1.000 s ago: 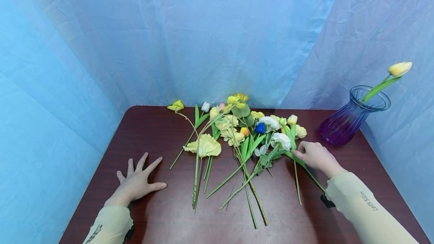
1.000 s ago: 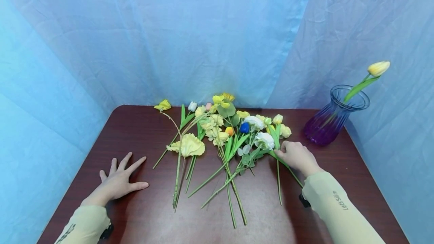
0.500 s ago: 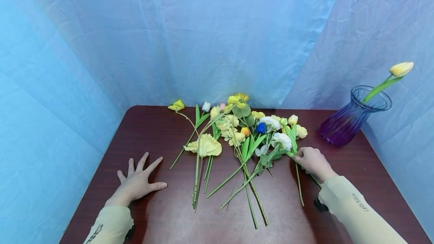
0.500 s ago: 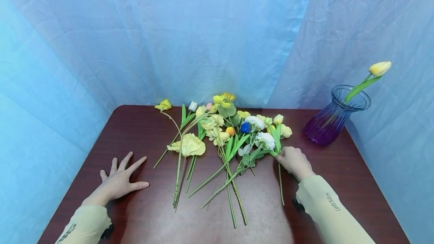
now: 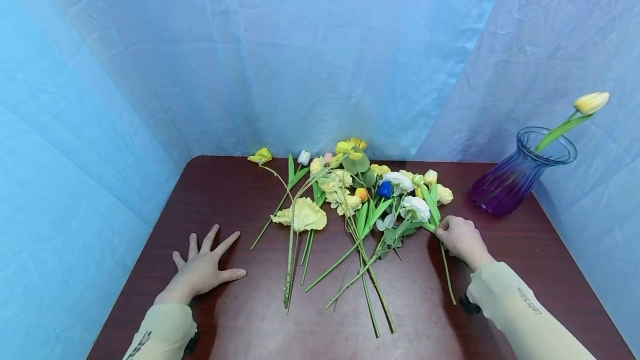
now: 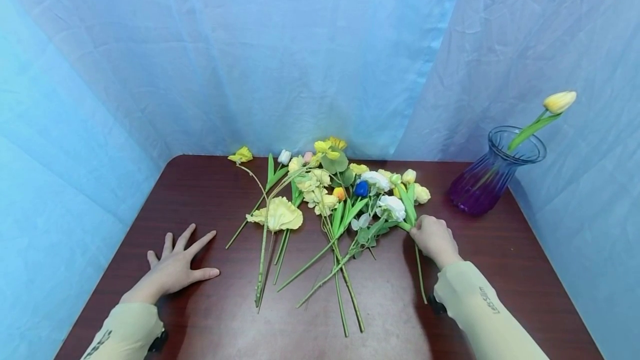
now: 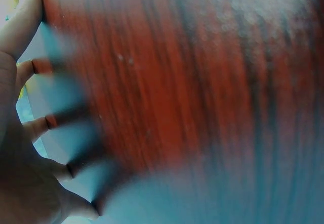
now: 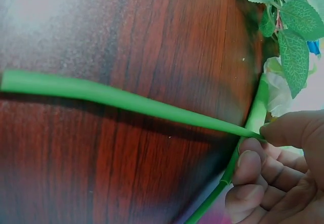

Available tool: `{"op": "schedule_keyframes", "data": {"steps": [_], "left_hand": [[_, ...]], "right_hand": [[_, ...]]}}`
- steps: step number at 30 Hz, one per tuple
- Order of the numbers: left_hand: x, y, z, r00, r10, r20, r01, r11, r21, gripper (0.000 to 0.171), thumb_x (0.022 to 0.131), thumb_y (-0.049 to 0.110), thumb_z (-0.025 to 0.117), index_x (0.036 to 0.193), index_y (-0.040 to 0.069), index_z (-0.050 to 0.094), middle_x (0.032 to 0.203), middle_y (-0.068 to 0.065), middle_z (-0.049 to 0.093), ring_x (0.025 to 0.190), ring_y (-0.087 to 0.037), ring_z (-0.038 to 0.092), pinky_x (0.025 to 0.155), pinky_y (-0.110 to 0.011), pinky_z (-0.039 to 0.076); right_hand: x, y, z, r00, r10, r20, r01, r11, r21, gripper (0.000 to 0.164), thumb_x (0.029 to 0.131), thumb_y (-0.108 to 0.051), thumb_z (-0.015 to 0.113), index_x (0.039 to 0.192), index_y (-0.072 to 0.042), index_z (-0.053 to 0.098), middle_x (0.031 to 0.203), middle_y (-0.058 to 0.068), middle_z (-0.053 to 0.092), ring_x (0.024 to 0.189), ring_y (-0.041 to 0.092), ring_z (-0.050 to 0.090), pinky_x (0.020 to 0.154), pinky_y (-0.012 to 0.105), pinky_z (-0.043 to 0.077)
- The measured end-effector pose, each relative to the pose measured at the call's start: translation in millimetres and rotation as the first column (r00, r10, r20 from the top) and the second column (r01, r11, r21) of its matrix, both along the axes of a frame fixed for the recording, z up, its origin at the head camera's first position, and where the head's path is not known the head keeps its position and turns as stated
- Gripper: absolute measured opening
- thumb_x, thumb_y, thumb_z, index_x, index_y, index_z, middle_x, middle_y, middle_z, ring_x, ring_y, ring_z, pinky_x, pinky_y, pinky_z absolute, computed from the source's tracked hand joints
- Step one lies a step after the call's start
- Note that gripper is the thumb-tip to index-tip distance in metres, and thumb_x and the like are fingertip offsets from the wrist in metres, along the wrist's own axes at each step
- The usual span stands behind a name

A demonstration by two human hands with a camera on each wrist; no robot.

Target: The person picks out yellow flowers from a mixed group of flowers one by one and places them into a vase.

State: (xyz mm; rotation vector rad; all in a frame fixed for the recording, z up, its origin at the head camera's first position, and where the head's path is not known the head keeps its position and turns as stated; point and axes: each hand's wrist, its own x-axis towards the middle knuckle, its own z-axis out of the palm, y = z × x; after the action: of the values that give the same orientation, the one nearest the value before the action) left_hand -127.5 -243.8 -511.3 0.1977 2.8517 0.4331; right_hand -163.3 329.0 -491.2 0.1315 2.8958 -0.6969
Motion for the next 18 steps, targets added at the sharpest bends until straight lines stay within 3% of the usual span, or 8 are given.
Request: {"op": "schedule_keyframes", "data": {"steps": [4, 9, 18], "left_hand": [[0.4, -0.1, 0.1, 1.0, -0.002, 0.005, 0.002, 1.0, 0.0, 0.095, 0.074, 0.074, 0.062, 0.152, 0.033, 0.027, 0.158, -0.021, 0.004, 0.132, -0.063, -0.004, 0.088, -0.087, 0.0], [-0.2, -0.6, -1.4, 1.0, -0.003, 0.001, 0.003, 1.0, 0.0, 0.095, 0.074, 0.075, 0.062, 0.152, 0.033, 0.027, 0.158, -0.021, 0.004, 0.132, -0.063, -0.004, 0.087, -0.088, -0.001], [0.0, -0.2, -1.5, 1.0, -0.004, -0.012, 0.004, 1.0, -0.003, 0.095, 0.074, 0.076, 0.061, 0.152, 0.033, 0.027, 0.158, -0.021, 0.004, 0.132, -0.063, -0.004, 0.087, -0.088, 0.0]], "right_hand": [[2.0, 1.0, 2.8, 0.996, 0.021, -0.087, -0.017, 0.999, 0.039, 0.009, 0.084, -0.009, 0.055, 0.08, -0.005, 0.061, 0.062, 0.004, 0.059, 0.051, 0.018, 0.056, 0.053, 0.039, 0.047], [6.2, 3.0, 10.7, 0.972, 0.031, -0.231, -0.012, 0.997, 0.081, 0.008, 0.084, -0.009, 0.056, 0.082, -0.005, 0.063, 0.074, 0.01, 0.063, 0.065, 0.029, 0.056, 0.06, 0.048, 0.047], [8.9, 4.9, 28.4, 0.935, -0.012, -0.355, 0.041, 0.997, 0.072, 0.009, 0.091, -0.012, 0.059, 0.085, -0.005, 0.061, 0.072, 0.009, 0.062, 0.061, 0.029, 0.056, 0.054, 0.049, 0.046]]}}
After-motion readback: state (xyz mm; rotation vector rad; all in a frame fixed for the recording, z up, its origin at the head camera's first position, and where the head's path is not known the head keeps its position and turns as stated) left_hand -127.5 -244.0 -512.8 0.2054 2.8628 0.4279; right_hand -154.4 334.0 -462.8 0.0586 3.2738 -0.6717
